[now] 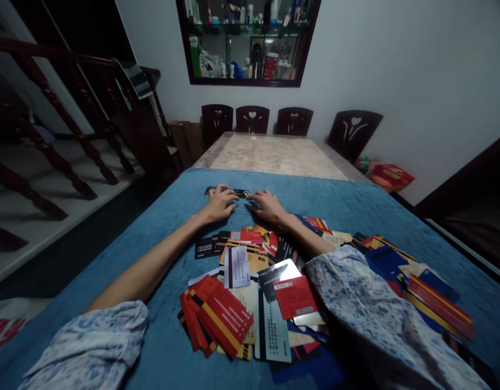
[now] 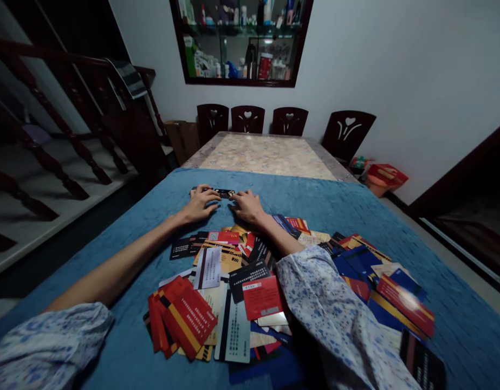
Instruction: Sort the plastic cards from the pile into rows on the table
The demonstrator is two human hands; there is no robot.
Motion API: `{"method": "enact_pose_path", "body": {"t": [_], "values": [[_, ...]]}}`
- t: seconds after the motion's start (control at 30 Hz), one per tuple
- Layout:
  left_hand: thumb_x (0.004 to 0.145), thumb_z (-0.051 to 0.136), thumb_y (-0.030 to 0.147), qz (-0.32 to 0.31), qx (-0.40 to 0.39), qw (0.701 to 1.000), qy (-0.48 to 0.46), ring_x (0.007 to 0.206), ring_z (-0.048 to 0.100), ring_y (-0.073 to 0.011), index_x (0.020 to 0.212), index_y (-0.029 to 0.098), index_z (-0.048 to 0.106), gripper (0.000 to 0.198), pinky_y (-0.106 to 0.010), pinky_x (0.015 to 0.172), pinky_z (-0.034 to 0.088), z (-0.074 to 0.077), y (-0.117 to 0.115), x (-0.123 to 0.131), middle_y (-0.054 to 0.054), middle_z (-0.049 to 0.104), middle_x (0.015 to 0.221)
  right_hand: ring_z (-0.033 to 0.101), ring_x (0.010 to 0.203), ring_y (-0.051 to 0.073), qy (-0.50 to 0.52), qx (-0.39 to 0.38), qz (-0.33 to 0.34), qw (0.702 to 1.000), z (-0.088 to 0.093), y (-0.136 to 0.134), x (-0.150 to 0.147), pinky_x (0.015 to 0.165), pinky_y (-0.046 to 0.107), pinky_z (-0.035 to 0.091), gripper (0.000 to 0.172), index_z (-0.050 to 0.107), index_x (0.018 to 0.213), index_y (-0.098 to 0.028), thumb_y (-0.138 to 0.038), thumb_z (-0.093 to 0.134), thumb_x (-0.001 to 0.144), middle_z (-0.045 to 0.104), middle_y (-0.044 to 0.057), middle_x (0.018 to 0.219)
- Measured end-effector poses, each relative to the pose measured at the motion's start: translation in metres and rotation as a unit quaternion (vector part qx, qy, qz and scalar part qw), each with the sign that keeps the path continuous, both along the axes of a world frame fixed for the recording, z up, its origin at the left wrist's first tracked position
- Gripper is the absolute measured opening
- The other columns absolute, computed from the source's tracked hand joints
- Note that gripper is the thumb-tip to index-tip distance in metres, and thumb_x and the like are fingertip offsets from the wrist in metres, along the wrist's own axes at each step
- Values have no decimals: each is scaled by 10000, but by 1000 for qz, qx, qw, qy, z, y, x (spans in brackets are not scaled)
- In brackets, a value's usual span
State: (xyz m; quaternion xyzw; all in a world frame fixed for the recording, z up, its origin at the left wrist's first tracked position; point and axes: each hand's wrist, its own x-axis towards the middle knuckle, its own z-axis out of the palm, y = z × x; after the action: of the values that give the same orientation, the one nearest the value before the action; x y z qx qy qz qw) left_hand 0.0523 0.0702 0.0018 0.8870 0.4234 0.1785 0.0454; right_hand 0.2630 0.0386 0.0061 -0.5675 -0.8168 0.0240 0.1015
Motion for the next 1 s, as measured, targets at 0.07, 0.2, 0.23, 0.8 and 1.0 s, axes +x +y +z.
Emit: {"method": "enact_pose_path", "body": {"t": [0.07,0.2,0.23,0.8,1.0], "values": [[886,571,261,-6,-4,1000,-8,1313,359,-333,1138,236,730,298,-547,1040,269,0,-9,-1,-82,659,1279,492,1216,305,3,1,8,1000,1,-5,0,908,415,430,390,618,1335,-262,-320,510,964,615,102,1355],[892,583,275,-14,-12,1000,-22,1311,370,-327,1111,232,737,271,-536,1052,269,0,-28,-2,-70,673,1259,506,1189,296,9,6,24,1000,3,-15,0,908,408,411,360,658,1281,-254,-304,502,960,660,99,1290],[895,583,277,-15,-15,999,-24,1311,373,-326,1104,232,738,265,-533,1049,274,1,-32,-2,-69,675,1256,513,1178,292,9,6,30,1000,4,-18,0,908,403,406,352,668,1265,-254,-297,503,957,676,94,1265],[864,621,350,-20,-103,994,-32,1191,422,-319,981,226,767,224,-540,1003,312,5,-77,-8,-81,712,1124,645,812,163,64,-119,125,983,19,-49,9,693,249,405,253,763,960,-206,-418,701,835,746,29,909],[836,647,325,-29,-115,992,-31,1185,426,-311,910,198,759,185,-526,997,300,0,-76,-5,-81,705,1069,643,792,170,45,-165,114,979,22,-54,7,668,250,391,274,755,1007,-193,-378,721,808,739,35,900]]}}
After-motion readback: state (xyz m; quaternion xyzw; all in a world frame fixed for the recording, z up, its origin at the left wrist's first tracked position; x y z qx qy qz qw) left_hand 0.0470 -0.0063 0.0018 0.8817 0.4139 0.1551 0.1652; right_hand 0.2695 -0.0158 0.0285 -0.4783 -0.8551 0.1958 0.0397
